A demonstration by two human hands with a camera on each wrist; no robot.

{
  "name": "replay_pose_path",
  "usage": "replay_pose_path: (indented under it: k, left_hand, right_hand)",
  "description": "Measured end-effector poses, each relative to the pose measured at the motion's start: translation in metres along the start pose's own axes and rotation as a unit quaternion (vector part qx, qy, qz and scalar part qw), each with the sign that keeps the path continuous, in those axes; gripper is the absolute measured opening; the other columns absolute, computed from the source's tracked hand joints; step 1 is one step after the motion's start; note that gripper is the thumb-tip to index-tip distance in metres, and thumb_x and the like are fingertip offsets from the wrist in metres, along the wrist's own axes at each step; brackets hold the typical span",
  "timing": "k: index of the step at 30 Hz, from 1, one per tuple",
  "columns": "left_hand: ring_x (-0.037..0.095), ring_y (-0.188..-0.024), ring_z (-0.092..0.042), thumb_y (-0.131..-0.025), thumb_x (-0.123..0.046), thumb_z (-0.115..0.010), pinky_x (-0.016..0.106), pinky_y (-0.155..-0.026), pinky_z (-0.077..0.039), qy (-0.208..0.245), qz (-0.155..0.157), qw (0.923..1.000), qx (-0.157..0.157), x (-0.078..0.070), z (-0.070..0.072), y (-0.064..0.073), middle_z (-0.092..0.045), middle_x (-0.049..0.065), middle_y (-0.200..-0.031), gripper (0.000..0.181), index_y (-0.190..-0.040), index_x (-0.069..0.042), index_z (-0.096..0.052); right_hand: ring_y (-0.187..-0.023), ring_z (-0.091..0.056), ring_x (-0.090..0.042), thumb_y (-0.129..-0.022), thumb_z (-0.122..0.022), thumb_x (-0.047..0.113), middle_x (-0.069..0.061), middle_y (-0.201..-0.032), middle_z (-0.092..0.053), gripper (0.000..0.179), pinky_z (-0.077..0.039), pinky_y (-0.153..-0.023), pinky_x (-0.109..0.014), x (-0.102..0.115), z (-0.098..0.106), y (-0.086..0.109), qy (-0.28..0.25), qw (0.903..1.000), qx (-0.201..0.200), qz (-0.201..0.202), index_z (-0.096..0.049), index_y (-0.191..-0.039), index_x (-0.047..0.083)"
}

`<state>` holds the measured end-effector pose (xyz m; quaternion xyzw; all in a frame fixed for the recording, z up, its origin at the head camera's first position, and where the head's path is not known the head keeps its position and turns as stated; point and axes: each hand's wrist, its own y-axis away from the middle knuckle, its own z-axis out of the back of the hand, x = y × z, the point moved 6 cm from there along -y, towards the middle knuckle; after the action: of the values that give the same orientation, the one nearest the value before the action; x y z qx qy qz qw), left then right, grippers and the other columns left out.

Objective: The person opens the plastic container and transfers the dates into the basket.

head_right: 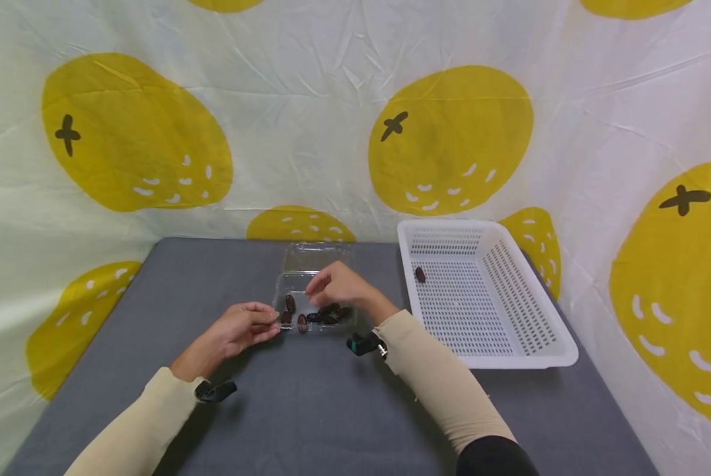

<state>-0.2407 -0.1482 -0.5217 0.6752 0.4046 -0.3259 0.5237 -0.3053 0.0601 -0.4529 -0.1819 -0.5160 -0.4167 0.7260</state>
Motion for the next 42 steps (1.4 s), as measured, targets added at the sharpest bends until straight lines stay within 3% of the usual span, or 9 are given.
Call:
replay_pose_path:
  k: [6, 11, 19, 29, 36, 42]
  left_hand:
    - [0.015, -0.072, -0.071, -0.093, -0.001, -0.075, 0.028, -0.071, -0.066, 0.0, 0.0, 1.0, -0.001, 0.0, 0.001, -0.001, -0.07, 0.006, -0.083, 0.009, -0.093, -0.007, -0.068]
    - [0.015, -0.072, -0.071, -0.093, -0.001, -0.075, 0.028, -0.071, -0.066, 0.0, 0.001, 1.0, -0.002, 0.0, 0.0, -0.001, -0.07, 0.006, -0.084, 0.008, -0.096, -0.005, -0.069]
    - [0.015, -0.071, -0.071, -0.093, -0.001, -0.076, 0.029, -0.071, -0.066, 0.002, 0.001, 1.0, 0.0, 0.0, 0.0, -0.002, -0.07, 0.007, -0.084, 0.01, -0.099, -0.003, -0.067]
    - [0.016, -0.072, -0.071, -0.093, 0.0, -0.074, 0.029, -0.072, -0.066, 0.005, 0.004, 1.0, 0.002, 0.001, 0.0, -0.004, -0.07, 0.008, -0.086, 0.009, -0.097, -0.004, -0.067]
    - [0.016, -0.073, -0.072, -0.093, 0.0, -0.075, 0.029, -0.073, -0.066, 0.0, -0.002, 1.0, 0.005, 0.0, -0.002, -0.003, -0.069, 0.007, -0.085, 0.009, -0.096, -0.005, -0.067]
    - [0.016, -0.072, -0.072, -0.093, 0.0, -0.075, 0.029, -0.073, -0.067, 0.003, 0.001, 0.9999, 0.01, 0.001, -0.003, -0.001, -0.069, 0.007, -0.084, 0.009, -0.096, -0.004, -0.067]
  right_hand:
    - [-0.084, -0.074, -0.012, -0.087, -0.077, -0.005, -0.018, -0.102, -0.079, 0.031, -0.065, -0.08, -0.031, -0.002, -0.015, -0.004, 0.009, 0.9998, 0.018, 0.001, -0.073, -0.117, -0.01]
    - [-0.087, -0.073, -0.011, -0.086, -0.077, -0.007, -0.023, -0.108, -0.078, 0.032, -0.065, -0.083, -0.031, -0.006, -0.021, -0.008, 0.02, 0.9992, 0.035, 0.004, -0.072, -0.118, -0.009]
    - [-0.087, -0.073, -0.011, -0.08, -0.08, -0.007, -0.015, -0.103, -0.079, 0.03, -0.063, -0.079, -0.027, -0.015, -0.023, -0.012, 0.095, 0.9943, 0.048, 0.009, -0.077, -0.11, -0.003]
    - [-0.081, -0.07, -0.007, -0.076, -0.084, -0.003, -0.005, -0.093, -0.08, 0.026, -0.059, -0.075, -0.022, -0.023, -0.023, -0.021, 0.207, 0.9779, 0.021, 0.023, -0.08, -0.1, 0.006]
    - [-0.08, -0.068, -0.009, -0.075, -0.086, -0.001, 0.0, -0.087, -0.078, 0.024, -0.058, -0.073, -0.025, -0.026, -0.024, -0.026, 0.292, 0.956, 0.003, 0.03, -0.08, -0.093, 0.012]
    - [-0.078, -0.068, -0.008, -0.076, -0.081, -0.003, 0.001, -0.085, -0.077, 0.023, -0.059, -0.072, -0.025, -0.029, -0.026, -0.027, 0.307, 0.9514, 0.005, 0.029, -0.08, -0.092, 0.013]
